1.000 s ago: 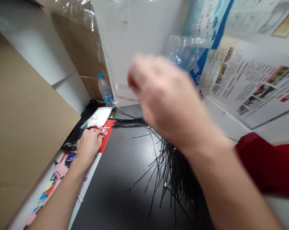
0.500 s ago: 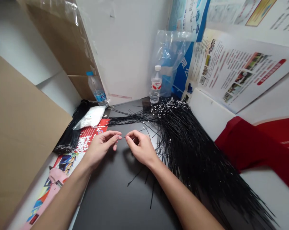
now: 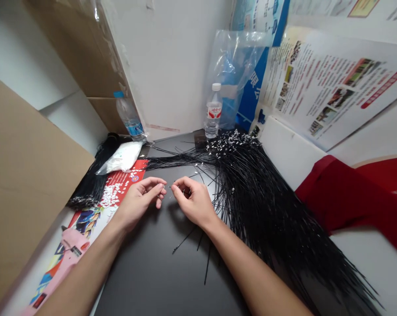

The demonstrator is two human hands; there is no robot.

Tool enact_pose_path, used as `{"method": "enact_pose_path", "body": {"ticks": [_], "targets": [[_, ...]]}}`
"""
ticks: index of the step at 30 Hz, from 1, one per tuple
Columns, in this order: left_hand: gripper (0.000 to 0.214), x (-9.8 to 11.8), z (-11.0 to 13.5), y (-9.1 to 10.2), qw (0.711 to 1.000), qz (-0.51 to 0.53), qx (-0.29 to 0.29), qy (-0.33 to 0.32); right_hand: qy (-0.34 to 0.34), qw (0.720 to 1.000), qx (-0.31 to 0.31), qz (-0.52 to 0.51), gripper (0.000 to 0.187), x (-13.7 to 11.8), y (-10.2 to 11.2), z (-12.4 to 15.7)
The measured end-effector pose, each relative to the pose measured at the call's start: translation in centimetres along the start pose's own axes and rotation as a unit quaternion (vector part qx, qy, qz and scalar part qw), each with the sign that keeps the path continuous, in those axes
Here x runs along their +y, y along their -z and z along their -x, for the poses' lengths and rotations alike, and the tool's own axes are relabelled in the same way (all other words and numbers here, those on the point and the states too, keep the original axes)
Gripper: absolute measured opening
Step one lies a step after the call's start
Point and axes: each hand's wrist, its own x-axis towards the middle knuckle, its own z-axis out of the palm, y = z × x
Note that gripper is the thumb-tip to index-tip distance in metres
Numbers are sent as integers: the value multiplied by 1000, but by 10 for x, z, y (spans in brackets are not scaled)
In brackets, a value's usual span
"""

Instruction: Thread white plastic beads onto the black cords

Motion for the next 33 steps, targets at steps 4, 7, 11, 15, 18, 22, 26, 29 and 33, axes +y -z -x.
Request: {"method": "enact_pose_path", "body": {"ticks": [4,7,11,15,18,22,26,29,33], "targets": [[29,0,-1,-1,1000,17,16,-3,-10,1000,7,-4,18,1,1,0],[31,-1,-1,-1,1000,24,19,-5,-14,1000,-1,-11,19,0,1,0],[36,-3,-2,1,999,48,16,-2,-19,999,-14,-26,20,0,-1,1],[36,-3,-2,3,998,53,-1,15,-17,999,-12,-37,19,1,-1,0],[31,-3,-1,2,998,55,-11,22,-17,999,-17,-40,18,1,0,0],[30,-2,0,1,996,80,-18,33,-8,999,-21,-34,16,0,1,0],[31,-3,1,1,992,112,-35,54,41,999,-9,3,12,0,1,1],[30,-4,1,2,987,138,-40,71,120,989,-5,83,9,3,2,3],[27,-4,0,2,980,173,-37,94,235,956,7,174,11,9,1,3]]}}
